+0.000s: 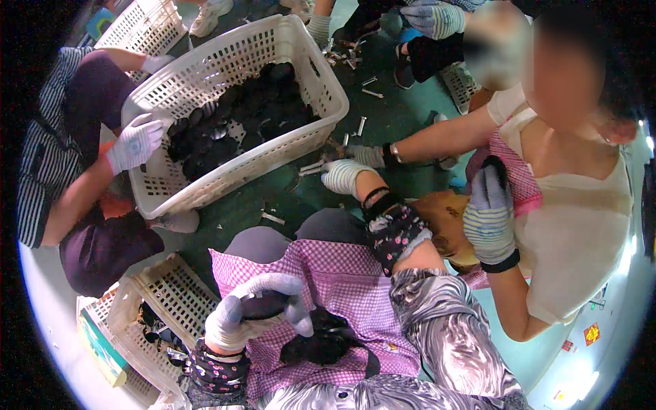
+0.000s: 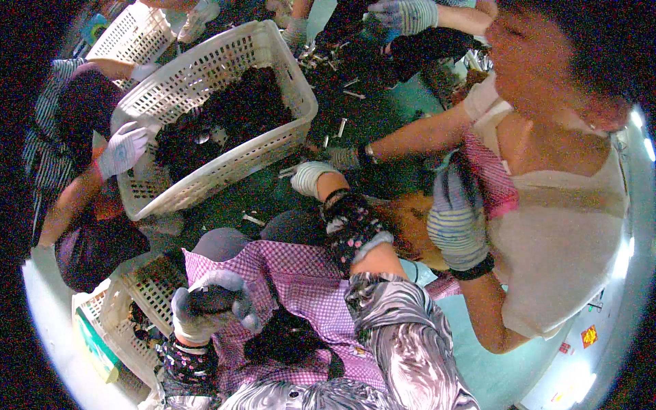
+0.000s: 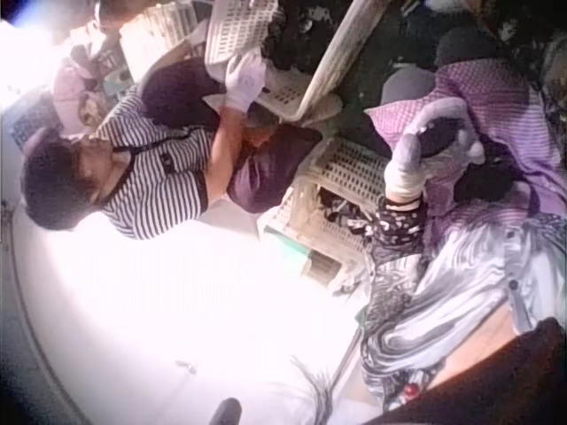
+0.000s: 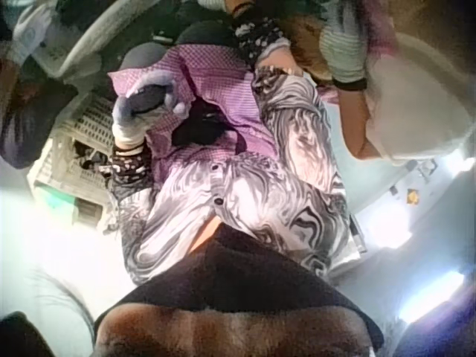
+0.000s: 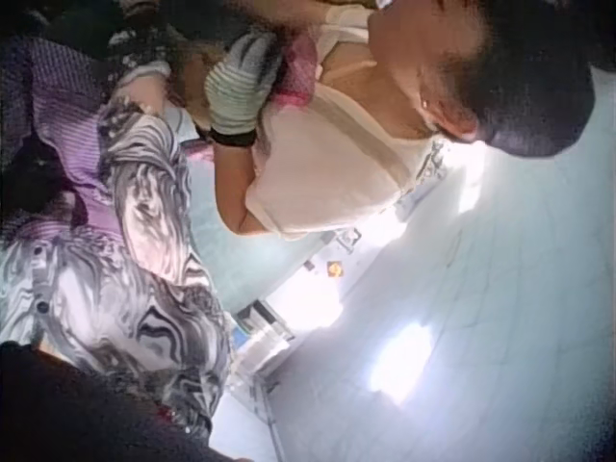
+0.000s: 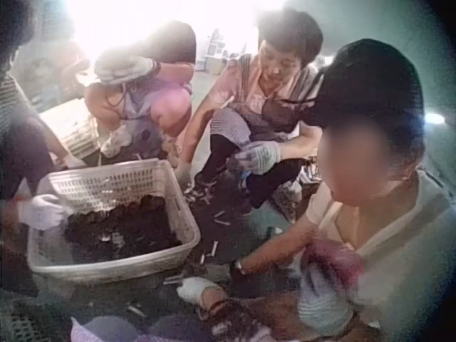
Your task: Assembling black plastic industrial or consumer components using various metal parts.
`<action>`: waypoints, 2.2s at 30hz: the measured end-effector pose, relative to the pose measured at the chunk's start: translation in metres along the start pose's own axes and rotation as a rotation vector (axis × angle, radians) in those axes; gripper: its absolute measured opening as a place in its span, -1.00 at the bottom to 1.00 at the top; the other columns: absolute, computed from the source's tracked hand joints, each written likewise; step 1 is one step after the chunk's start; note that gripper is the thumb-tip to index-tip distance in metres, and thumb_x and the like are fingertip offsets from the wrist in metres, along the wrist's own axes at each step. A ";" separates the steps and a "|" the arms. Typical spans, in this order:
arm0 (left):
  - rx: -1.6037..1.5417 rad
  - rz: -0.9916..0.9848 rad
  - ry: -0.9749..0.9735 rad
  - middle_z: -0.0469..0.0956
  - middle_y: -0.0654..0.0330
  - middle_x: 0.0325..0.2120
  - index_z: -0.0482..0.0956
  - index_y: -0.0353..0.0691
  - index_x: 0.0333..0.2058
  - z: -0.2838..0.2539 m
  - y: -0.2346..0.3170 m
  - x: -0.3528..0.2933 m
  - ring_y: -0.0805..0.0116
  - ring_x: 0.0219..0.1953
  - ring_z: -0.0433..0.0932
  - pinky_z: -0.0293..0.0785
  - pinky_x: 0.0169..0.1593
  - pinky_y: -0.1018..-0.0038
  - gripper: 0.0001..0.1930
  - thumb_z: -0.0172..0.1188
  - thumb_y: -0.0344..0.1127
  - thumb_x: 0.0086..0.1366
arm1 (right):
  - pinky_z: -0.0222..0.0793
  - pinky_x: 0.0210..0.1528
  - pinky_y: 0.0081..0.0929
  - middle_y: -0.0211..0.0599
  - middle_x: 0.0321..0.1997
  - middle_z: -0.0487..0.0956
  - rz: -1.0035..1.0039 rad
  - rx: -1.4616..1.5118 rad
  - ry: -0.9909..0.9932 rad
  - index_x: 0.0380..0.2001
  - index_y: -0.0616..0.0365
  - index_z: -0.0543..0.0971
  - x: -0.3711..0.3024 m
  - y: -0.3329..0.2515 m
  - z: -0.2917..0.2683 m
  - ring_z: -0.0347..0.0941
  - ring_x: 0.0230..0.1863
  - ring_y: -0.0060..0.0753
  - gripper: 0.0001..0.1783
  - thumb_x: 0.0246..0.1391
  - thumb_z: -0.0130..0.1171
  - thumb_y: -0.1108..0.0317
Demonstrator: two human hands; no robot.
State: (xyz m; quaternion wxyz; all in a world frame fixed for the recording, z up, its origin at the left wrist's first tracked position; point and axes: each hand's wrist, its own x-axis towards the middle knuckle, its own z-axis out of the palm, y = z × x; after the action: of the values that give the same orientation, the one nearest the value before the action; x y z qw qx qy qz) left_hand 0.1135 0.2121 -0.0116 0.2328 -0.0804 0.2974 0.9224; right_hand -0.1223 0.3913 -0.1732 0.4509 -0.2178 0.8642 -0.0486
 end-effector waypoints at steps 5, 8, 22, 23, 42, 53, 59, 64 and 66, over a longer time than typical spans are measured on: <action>-0.008 -0.082 -0.005 0.41 -0.06 -0.35 0.27 -0.51 -0.03 0.000 0.003 0.000 0.06 -0.27 0.49 0.41 -0.13 0.23 -0.19 0.02 0.25 0.07 | 0.34 -0.05 -0.26 -0.07 -0.16 0.53 -0.130 -0.184 -0.040 -0.25 0.11 0.56 0.061 0.041 0.035 0.45 -0.10 -0.08 -0.65 -0.03 -0.09 0.22; -0.119 -0.115 -0.011 0.41 -0.09 -0.32 0.27 -0.55 -0.04 0.002 0.006 0.002 0.05 -0.21 0.47 0.37 -0.06 0.23 -0.09 0.06 0.32 -0.01 | 0.36 -0.07 -0.26 -0.08 -0.16 0.53 -0.141 -0.295 -0.094 -0.28 0.10 0.58 0.065 0.059 0.031 0.45 -0.10 -0.10 -0.68 -0.05 -0.06 0.25; -0.291 -0.098 -0.023 0.41 -0.14 -0.31 0.22 -0.61 -0.03 -0.007 0.001 0.003 -0.11 -0.18 0.44 0.34 -0.04 0.06 -0.14 0.06 0.23 0.06 | 0.31 -0.02 -0.24 -0.18 0.01 0.44 -0.033 -0.443 -0.098 -0.16 0.06 0.53 0.063 0.078 0.069 0.38 0.01 -0.14 -0.67 -0.01 -0.02 0.28; -0.305 -0.111 -0.003 0.42 -0.14 -0.31 0.22 -0.62 -0.03 -0.007 0.001 0.002 -0.11 -0.17 0.44 0.33 -0.03 0.06 -0.14 0.07 0.22 0.06 | 0.28 -0.01 -0.26 -0.22 0.05 0.41 -0.071 -0.543 -0.089 -0.16 0.04 0.53 0.062 0.074 0.073 0.36 0.03 -0.15 -0.68 0.00 -0.01 0.27; -0.186 -0.121 -0.016 0.40 -0.09 -0.33 0.24 -0.58 -0.03 -0.002 0.000 0.009 0.00 -0.20 0.46 0.36 -0.06 0.17 -0.08 0.04 0.33 0.00 | 0.35 -0.17 -0.19 -0.20 -0.27 0.54 -0.315 -0.628 0.020 -0.18 -0.02 0.49 0.019 0.045 0.070 0.49 -0.25 -0.23 -0.71 0.03 -0.12 0.35; -0.009 -0.047 0.037 0.38 0.00 -0.42 0.32 -0.44 -0.05 0.013 -0.003 0.012 0.13 -0.35 0.49 0.41 -0.19 0.33 -0.17 -0.02 0.33 0.03 | 0.37 -0.37 -0.22 0.03 -0.47 0.52 0.047 0.126 0.510 0.21 0.05 -0.01 -0.115 0.035 0.028 0.48 -0.45 0.00 -0.30 0.01 -0.04 0.24; -0.004 -0.004 0.051 0.37 0.05 -0.38 0.32 -0.36 -0.03 0.007 -0.012 0.005 0.17 -0.34 0.44 0.41 -0.17 0.30 -0.17 0.00 0.36 0.01 | 0.38 -0.39 -0.31 -0.11 -0.39 0.53 -0.166 0.769 0.654 0.22 0.14 -0.02 -0.207 -0.005 0.022 0.48 -0.47 -0.28 -0.27 -0.02 -0.01 0.36; -0.045 0.072 0.021 0.39 0.12 -0.37 0.28 -0.34 0.02 0.006 -0.017 0.015 0.18 -0.30 0.42 0.34 -0.14 0.25 -0.15 -0.24 0.40 0.11 | 0.36 -0.41 -0.63 -0.32 -0.37 0.50 -0.480 1.392 0.253 0.19 0.10 0.11 -0.283 -0.042 0.021 0.40 -0.47 -0.59 -0.35 -0.03 -0.04 0.57; -0.117 0.114 -0.032 0.42 0.09 -0.33 0.28 -0.37 0.02 0.015 -0.012 0.016 0.16 -0.28 0.43 0.39 -0.18 0.26 -0.17 -0.25 0.38 0.14 | 0.38 -0.50 -0.68 -0.18 -0.39 0.52 -0.531 1.521 0.201 0.01 0.02 0.25 -0.293 -0.062 0.036 0.48 -0.45 -0.48 -0.53 0.00 0.08 0.53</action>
State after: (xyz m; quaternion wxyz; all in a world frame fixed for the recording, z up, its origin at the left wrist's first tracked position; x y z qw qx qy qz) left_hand 0.1049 0.2359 -0.0105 0.1795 -0.0619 0.2432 0.9512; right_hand 0.0729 0.4621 0.0451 0.3690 -0.0443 0.5508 -0.7473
